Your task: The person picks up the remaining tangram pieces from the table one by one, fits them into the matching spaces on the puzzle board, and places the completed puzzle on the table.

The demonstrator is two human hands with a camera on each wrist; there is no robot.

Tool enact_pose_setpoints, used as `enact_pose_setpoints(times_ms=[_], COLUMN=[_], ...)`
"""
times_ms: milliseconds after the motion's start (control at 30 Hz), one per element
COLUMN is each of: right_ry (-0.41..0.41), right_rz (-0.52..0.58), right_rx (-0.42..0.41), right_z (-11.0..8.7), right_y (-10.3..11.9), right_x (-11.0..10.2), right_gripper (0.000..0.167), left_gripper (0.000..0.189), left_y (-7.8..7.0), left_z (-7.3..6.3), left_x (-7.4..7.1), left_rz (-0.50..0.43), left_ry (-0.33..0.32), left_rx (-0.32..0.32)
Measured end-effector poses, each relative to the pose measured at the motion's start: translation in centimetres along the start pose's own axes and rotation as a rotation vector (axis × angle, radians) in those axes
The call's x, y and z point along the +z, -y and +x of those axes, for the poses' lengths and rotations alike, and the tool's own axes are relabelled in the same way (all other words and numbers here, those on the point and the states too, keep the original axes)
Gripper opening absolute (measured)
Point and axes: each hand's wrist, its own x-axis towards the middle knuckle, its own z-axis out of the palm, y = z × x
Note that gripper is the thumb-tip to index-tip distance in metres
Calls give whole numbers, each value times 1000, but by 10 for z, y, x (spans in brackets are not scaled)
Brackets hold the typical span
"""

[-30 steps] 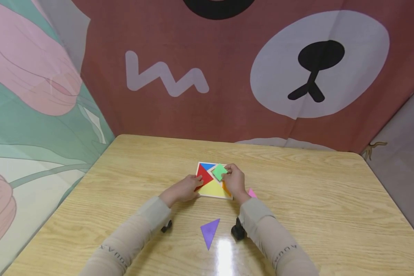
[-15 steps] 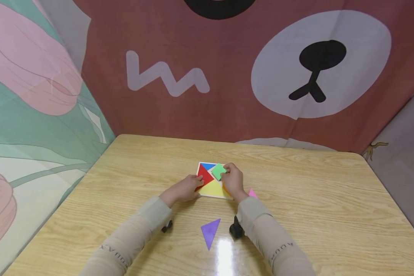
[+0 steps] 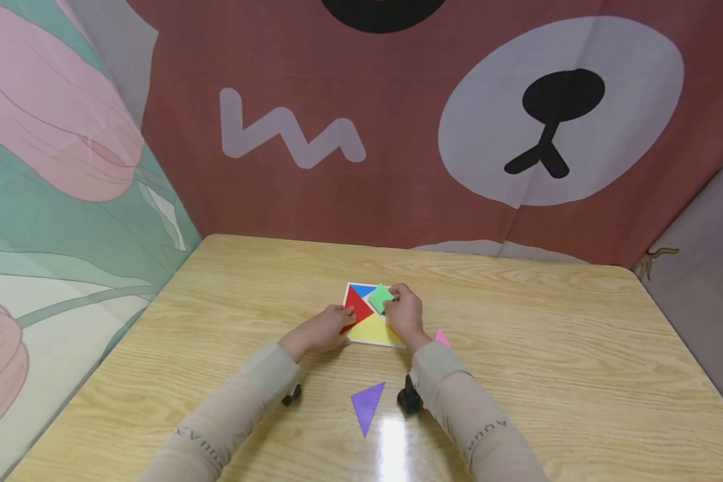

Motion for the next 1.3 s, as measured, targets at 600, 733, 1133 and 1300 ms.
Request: enact_pose_setpoints(times_ms=[600,733,1133,1300], right_ry=[-17,-19,-2,-6], right_rz=[-4,-4,-11,-34], right_rx=[-70,-72,-90,-90], right_z=[-1,0,0,1], right_y=[0,0,3,4], right_x=[4,5,8,9], right_gripper=[22,23,22,22], left_gripper=[47,47,49,49], left_y=[1,1,0,1], left_z=[1,1,0,0], left_x=[2,2,0,0], left_rz=[2,-2,-15,-4], left_ry=[-2,-4,13,10], left_rx=[0,4,-20,-7])
